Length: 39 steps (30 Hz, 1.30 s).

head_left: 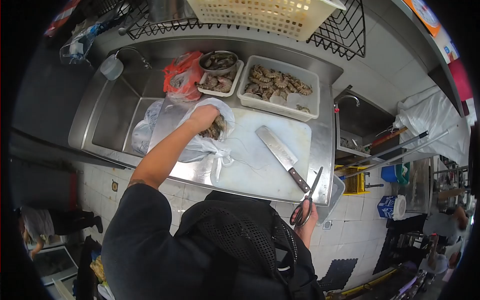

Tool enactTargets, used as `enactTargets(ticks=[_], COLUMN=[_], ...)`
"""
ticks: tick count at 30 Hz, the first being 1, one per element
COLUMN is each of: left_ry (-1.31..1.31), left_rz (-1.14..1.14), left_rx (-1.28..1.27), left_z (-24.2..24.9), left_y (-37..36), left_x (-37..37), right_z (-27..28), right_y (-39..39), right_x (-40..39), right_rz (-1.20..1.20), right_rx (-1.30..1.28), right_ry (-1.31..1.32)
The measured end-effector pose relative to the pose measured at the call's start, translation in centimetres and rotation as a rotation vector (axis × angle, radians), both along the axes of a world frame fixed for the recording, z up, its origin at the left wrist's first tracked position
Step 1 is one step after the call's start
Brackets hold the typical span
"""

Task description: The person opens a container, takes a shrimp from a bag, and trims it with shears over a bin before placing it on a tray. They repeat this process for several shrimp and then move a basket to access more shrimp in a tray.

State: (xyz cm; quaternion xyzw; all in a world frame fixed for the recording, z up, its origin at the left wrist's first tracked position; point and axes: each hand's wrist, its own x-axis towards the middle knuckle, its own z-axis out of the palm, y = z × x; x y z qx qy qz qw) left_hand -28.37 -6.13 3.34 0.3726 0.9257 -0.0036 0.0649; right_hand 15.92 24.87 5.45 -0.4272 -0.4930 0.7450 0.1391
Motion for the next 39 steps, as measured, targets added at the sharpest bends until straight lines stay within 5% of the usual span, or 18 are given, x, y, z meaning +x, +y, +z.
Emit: enactTargets(ticks=[17, 22, 39], left_ry=[-0.038, 0.132, 0.222], left_rz=[0.023, -0.192, -0.284], left_rx=[-0.152, -0.115, -0.233], left_z=[-1.7, -2.3, -2.6], left_y=[1.7, 1.1, 2.6], left_x=[-1.5, -0.9, -2.2], right_z=[1.1, 1.0, 0.5], right_y=[0.8, 0.6, 1.3], right_x=[-1.8, -1.5, -0.3], right_rz=[0.083, 0.069, 0.026], right_rx=[0.004, -0.020, -0.067], right_ry=[0.016, -0.008, 0.002])
